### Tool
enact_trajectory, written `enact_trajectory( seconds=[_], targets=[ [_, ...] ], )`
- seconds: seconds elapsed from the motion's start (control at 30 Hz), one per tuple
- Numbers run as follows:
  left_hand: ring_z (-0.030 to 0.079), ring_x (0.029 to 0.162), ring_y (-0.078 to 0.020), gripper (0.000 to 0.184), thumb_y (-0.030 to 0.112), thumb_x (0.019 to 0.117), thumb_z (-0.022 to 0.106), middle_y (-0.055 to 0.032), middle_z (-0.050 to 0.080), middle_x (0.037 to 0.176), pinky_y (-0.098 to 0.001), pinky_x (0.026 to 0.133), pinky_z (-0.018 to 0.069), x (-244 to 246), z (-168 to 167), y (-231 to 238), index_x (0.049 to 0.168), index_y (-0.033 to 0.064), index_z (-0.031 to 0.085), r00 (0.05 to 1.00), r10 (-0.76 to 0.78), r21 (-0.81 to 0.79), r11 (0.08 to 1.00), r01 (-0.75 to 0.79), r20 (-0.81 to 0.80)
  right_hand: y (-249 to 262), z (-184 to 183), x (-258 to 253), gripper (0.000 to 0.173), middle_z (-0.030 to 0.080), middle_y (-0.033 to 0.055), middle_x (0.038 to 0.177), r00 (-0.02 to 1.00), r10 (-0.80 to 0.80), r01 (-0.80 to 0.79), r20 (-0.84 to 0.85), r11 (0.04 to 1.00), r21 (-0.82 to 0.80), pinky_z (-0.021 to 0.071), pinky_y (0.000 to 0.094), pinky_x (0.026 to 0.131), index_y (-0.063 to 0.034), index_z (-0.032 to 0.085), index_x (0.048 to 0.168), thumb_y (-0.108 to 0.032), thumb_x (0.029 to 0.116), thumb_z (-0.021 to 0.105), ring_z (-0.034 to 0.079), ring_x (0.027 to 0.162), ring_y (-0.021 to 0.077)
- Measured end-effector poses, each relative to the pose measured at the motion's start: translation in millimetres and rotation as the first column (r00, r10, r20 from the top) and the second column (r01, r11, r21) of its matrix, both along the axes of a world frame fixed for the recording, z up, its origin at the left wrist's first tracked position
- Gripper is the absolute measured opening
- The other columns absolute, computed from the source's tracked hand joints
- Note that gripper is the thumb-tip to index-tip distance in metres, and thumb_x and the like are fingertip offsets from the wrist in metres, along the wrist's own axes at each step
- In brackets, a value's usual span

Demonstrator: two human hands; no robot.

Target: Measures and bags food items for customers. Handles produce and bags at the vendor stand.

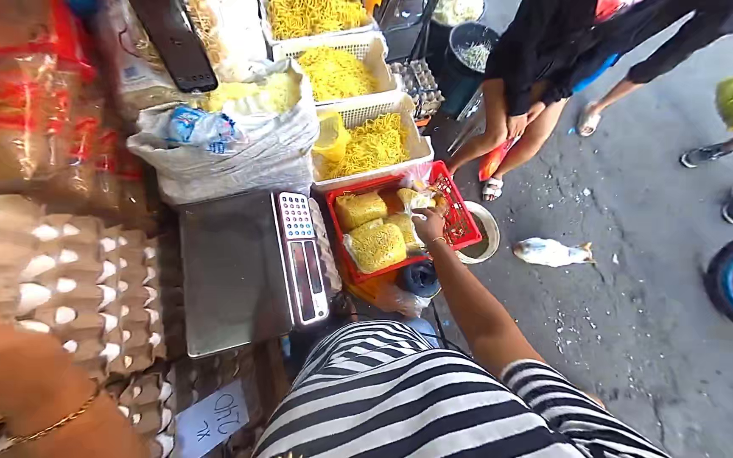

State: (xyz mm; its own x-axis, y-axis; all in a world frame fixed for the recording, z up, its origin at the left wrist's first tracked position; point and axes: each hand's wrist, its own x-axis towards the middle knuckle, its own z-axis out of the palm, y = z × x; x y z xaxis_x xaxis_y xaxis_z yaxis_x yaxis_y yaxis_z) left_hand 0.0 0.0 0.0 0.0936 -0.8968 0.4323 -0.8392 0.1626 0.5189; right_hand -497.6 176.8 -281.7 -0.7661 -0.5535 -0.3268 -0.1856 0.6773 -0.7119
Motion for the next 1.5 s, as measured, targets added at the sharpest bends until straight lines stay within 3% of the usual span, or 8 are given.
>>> enact_trajectory(
  seconds=[0.07, 0.17, 0.4, 0.53, 0.87, 1.17, 1.27, 1.5],
  targets=[
    [0.062, 0.115, -0.0134, 0.042, 0.018, 0.1028, 0.06, -0.0118, 0.061, 0.128, -0.0318, 0.101, 0.0509, -39.4, -16.5, 10.1, 0.136, -0.0056, 0.051, 0.917, -0.283, -0.256, 0.943, 0.213, -0.28, -9.7, -6.2, -5.5, 0.04, 0.029, 0.0308, 0.161, 0.992, -0.06, 0.055, 0.109, 0.997, 0.05, 0.0305, 0.066, 0.115, -0.0144, 0.066, 0.137, -0.018, 0.0971, 0.063, 0.03, 0.147, 0.0514],
    [0.05, 0.134, -0.0209, 0.057, 0.021, 0.1004, 0.061, -0.0207, 0.047, 0.149, -0.0358, 0.11, 0.0452, -92.9, -44.3, 34.7, 0.145, -0.0089, 0.041, 0.83, -0.514, -0.232, 0.853, 0.467, -0.216, -19.5, -19.1, -24.2, 0.045, 0.011, 0.0264, 0.168, 0.99, -0.105, 0.096, 0.095, 0.99, 0.099, 0.0339, 0.0658, 0.114, -0.0205, 0.066, 0.138, -0.019, 0.0938, 0.063, 0.028, 0.148, 0.0515],
    [0.06, 0.117, -0.022, 0.04, 0.018, 0.0957, 0.06, -0.0224, 0.06, 0.128, -0.0345, 0.096, 0.0524, -235.7, -114.6, 129.6, 0.126, -0.0073, 0.059, 0.776, -0.568, 0.139, 0.775, 0.617, -0.276, -6.9, -35.3, -96.7, 0.07, 0.043, 0.0266, 0.155, 0.963, 0.267, -0.263, -0.03, 0.96, 0.094, 0.04, 0.0714, 0.106, -0.0136, 0.042, 0.156, -0.008, 0.0893, 0.064, 0.044, 0.139, 0.0511],
    [0.064, 0.113, -0.0223, 0.039, 0.022, 0.0972, 0.058, -0.0204, 0.064, 0.124, -0.0386, 0.095, 0.0545, -316.5, -131.9, 163.9, 0.125, -0.0054, 0.062, 0.724, -0.628, 0.322, 0.649, 0.69, -0.286, -2.2, -46.3, -111.5, 0.041, 0.061, 0.027, 0.133, 0.881, 0.468, -0.469, 0.063, 0.883, -0.002, 0.0477, 0.0629, 0.104, -0.0018, 0.061, 0.135, -0.002, 0.0938, 0.057, 0.058, 0.126, 0.0443],
    [0.045, 0.139, -0.0454, 0.036, 0.023, 0.1041, 0.048, -0.0256, 0.048, 0.15, -0.061, 0.114, 0.035, -454.7, -165.2, 196.4, 0.115, 0.004, 0.075, 0.548, -0.833, 0.738, 0.42, 0.528, 0.082, 128.7, 27.6, -74.0, 0.022, 0.068, 0.0249, 0.119, 0.6, 0.692, -0.8, -0.401, 0.528, -0.285, 0.0536, 0.0544, 0.098, 0.0045, 0.071, 0.111, -0.002, 0.0974, 0.056, 0.065, 0.116, 0.0423],
    [0.06, 0.124, -0.0364, 0.027, 0.012, 0.0975, 0.059, -0.0202, 0.065, 0.129, -0.0553, 0.108, 0.0453, -531.1, -200.7, 244.2, 0.119, 0.003, 0.072, 0.183, -0.976, 0.864, -0.007, 0.504, -0.115, 231.9, 60.3, -89.3, 0.033, 0.06, 0.0249, 0.137, 0.757, 0.61, -0.608, -0.232, 0.789, 0.089, 0.0481, 0.0542, 0.107, -0.0002, 0.066, 0.128, -0.005, 0.0987, 0.053, 0.056, 0.131, 0.0413],
    [0.057, 0.131, -0.0338, 0.033, 0.015, 0.0993, 0.054, -0.0159, 0.061, 0.139, -0.0558, 0.109, 0.0444, -543.8, -196.0, 267.0, 0.128, 0.0065, 0.069, 0.131, -0.987, 0.862, -0.015, 0.507, -0.094, 242.9, 69.4, -98.2, 0.04, 0.05, 0.0254, 0.148, 0.78, 0.625, -0.589, -0.039, 0.754, 0.291, 0.0449, 0.0566, 0.109, -0.0032, 0.06, 0.139, -0.006, 0.0997, 0.051, 0.048, 0.139, 0.0425],
    [0.06, 0.127, -0.0296, 0.03, 0.015, 0.0995, 0.051, -0.0115, 0.065, 0.135, -0.0533, 0.107, 0.0463, -570.3, -211.8, 280.6, 0.116, 0.0067, 0.075, 0.271, -0.955, 0.785, 0.079, 0.615, -0.116, 268.5, 72.5, -148.7, 0.025, 0.062, 0.0208, 0.135, 0.626, 0.774, -0.745, -0.096, 0.63, 0.219, 0.0466, 0.0557, 0.105, 0.0024, 0.069, 0.116, -0.01, 0.0994, 0.056, 0.054, 0.13, 0.0413]
  ],
)
